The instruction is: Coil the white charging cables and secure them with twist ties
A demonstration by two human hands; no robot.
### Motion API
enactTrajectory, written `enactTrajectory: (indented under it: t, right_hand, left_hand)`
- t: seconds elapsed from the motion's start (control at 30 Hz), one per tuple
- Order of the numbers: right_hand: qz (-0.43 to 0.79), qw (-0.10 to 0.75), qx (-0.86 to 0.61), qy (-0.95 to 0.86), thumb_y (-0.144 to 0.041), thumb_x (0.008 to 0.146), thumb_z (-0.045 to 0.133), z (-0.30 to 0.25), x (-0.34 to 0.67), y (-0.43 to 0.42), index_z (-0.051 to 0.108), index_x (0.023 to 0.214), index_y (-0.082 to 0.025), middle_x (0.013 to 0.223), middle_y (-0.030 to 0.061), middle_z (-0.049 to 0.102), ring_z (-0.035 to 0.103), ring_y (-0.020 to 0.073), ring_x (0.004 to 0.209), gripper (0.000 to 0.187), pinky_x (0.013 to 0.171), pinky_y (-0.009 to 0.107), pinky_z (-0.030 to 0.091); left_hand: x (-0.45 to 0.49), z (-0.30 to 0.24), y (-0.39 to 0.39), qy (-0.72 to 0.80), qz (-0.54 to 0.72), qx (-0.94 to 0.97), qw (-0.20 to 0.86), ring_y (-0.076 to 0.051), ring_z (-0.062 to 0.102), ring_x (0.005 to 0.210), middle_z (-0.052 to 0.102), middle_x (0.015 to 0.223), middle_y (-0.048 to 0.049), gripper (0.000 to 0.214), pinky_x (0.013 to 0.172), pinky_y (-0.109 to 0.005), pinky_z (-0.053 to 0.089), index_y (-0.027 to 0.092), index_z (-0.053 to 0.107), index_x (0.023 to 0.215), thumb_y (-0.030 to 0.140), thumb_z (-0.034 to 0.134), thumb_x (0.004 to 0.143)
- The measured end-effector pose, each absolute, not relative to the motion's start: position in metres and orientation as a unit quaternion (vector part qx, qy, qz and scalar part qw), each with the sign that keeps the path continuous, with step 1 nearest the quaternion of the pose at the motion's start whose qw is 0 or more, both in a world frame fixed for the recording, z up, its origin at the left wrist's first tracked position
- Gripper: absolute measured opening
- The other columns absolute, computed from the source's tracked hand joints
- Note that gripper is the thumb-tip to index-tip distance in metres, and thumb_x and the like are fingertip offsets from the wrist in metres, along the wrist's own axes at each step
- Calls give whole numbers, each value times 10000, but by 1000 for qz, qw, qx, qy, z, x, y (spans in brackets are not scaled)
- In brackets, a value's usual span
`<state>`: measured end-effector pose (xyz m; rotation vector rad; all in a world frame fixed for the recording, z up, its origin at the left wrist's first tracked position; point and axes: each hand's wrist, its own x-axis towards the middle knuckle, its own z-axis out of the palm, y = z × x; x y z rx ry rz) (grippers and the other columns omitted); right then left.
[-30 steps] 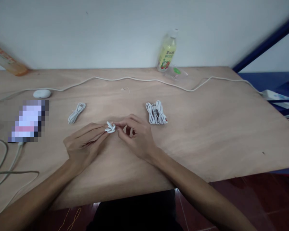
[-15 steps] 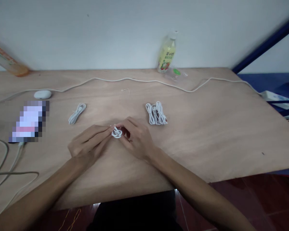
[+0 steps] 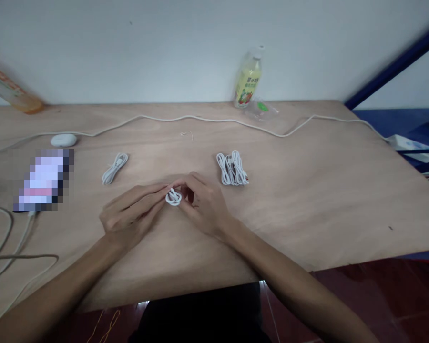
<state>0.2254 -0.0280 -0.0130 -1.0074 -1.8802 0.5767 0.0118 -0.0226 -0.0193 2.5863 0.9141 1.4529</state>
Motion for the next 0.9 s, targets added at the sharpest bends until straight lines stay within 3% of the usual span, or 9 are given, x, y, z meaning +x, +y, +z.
enactTrajectory:
  t: [0.17, 0.77, 0.9]
  right_hand:
    - [249, 464, -414, -742, -160, 1001, 665, -12, 224, -27, 744, 1050, -233, 840, -4, 694, 551, 135, 641, 119, 610, 283, 476]
    - [272, 485, -428, -712, -156, 982, 652, -12, 221, -29, 777, 991, -238, 778, -15, 655, 546, 133, 648, 150, 581, 272, 457]
    - [282, 502, -420, -701, -176, 999, 658, -12, 219, -29, 789, 992, -231, 751, -24, 619, 530, 125, 636, 142, 566, 265, 437]
  left_hand:
    - [15, -13, -24, 299, 485, 821, 39, -213, 868, 978, 883, 1180, -59, 381, 858, -324, 730, 249, 809, 1300, 55, 793, 973]
    - [15, -9, -24, 328, 491, 806, 27, -194, 862, 859, 894, 1077, -13, 233, 763, -308, 717, 298, 824, 1201, 163, 781, 1016]
    - [17, -11, -25, 346, 492, 797, 46, -172, 841, 792, 885, 998, -18, 123, 739, -278, 695, 247, 792, 1127, 199, 798, 1015]
